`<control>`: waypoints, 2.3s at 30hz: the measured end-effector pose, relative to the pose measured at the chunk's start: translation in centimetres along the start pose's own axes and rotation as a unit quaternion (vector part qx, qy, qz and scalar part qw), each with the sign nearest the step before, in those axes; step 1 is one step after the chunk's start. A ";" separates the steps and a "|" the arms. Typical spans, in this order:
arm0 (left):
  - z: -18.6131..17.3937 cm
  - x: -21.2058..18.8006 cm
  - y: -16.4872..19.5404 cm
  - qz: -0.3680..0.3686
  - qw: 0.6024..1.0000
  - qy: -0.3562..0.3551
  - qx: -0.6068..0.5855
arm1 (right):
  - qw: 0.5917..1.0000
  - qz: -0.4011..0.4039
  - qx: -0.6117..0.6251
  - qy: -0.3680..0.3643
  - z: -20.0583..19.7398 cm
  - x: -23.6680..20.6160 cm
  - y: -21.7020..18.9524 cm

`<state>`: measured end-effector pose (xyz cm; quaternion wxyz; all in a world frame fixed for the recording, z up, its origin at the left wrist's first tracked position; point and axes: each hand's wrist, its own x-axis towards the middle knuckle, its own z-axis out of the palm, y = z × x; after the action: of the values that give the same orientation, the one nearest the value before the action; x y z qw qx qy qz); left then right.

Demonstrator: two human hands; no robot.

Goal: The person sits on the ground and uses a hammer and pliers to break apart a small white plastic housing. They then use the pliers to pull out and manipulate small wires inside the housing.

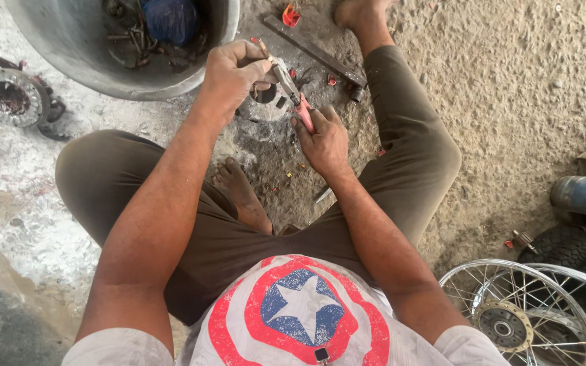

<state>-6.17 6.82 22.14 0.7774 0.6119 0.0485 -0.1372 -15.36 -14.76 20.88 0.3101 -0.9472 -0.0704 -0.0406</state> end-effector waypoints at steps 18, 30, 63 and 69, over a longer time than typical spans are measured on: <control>3.2 -1.3 -6.9 -0.223 0.937 -0.099 0.250 | 0.950 0.151 0.217 -0.166 8.0 -0.3 4.4; -2.8 0.6 -19.7 -0.124 0.847 0.010 0.516 | 0.977 0.198 -0.075 0.003 11.4 2.2 13.2; -1.8 2.1 -16.4 -0.258 0.796 -0.035 0.547 | 0.944 0.277 0.179 0.018 10.6 4.8 9.5; -2.0 2.0 -17.1 -0.288 0.806 -0.032 0.516 | 0.878 -0.087 0.429 0.193 4.1 7.5 8.1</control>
<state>-8.72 4.81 5.15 0.2731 0.8758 0.1195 -0.3795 -6.50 -17.96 13.79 0.6890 -0.6844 -0.1020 -0.2156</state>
